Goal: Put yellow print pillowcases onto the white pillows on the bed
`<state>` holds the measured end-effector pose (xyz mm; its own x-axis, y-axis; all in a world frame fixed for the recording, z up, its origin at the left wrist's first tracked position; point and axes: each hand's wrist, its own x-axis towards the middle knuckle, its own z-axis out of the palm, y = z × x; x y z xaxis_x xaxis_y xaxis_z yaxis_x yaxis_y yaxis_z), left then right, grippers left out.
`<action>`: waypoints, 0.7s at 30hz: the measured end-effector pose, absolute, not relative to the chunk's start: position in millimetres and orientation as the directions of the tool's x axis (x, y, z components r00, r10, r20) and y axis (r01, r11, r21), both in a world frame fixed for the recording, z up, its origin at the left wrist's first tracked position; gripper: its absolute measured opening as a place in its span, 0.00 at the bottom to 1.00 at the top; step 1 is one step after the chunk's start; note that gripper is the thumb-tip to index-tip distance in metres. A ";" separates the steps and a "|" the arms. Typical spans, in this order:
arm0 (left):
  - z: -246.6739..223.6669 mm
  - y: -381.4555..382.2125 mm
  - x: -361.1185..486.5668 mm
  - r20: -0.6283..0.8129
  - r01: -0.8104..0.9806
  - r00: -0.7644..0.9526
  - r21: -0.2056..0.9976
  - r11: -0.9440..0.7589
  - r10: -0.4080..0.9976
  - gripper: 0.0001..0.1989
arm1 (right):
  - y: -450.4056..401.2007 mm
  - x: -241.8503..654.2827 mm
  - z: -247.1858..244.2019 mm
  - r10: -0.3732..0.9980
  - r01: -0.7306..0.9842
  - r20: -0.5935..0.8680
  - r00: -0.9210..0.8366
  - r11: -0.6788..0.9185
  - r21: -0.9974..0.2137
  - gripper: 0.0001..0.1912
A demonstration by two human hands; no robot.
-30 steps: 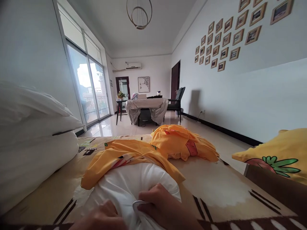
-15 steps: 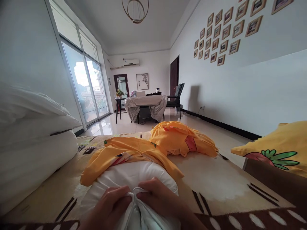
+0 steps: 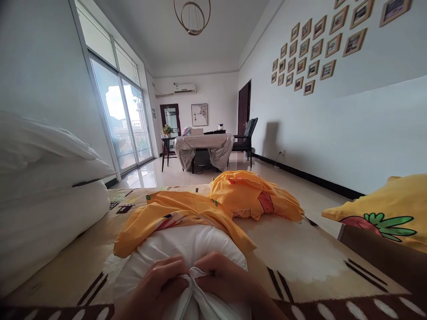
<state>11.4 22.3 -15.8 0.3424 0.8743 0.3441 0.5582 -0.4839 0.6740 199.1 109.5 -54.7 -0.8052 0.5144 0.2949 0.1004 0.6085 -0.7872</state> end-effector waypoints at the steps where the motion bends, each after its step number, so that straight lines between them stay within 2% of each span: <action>1: -16.0 22.6 11.1 0.319 0.564 0.340 0.683 -0.464 0.884 0.07 | 109.7 198.2 -53.8 0.497 0.088 0.287 -0.819 0.603 -0.793 0.20; 5: -16.3 24.7 8.0 0.229 0.559 0.376 0.716 -0.417 0.898 0.08 | 108.0 194.5 -49.0 0.433 0.024 0.263 -0.862 0.554 -0.832 0.20; 8: -16.7 27.2 4.7 0.215 0.498 0.391 0.768 -0.403 0.895 0.06 | 105.9 193.4 -47.5 0.441 0.024 0.251 -0.862 0.529 -0.848 0.20; 12: -19.3 28.7 1.5 0.154 0.434 0.431 0.829 -0.354 0.889 0.22 | 104.6 193.1 -49.6 0.474 0.029 0.251 -0.844 0.508 -0.861 0.20; 16: -17.3 27.5 1.2 0.136 0.412 0.448 0.846 -0.339 0.884 0.15 | 104.1 191.6 -50.2 0.439 -0.019 0.249 -0.864 0.464 -0.886 0.21; 21: -9.9 24.6 1.1 0.168 0.337 0.521 0.860 -0.382 0.837 0.13 | 100.4 189.4 -45.4 0.374 -0.088 0.318 -0.871 0.519 -0.850 0.23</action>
<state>1.1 24.6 -9.9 0.5209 0.8370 0.1679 0.3369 -0.3823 0.8604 189.4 100.4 -45.4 -0.8714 0.3735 0.3181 -0.0877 0.5192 -0.8501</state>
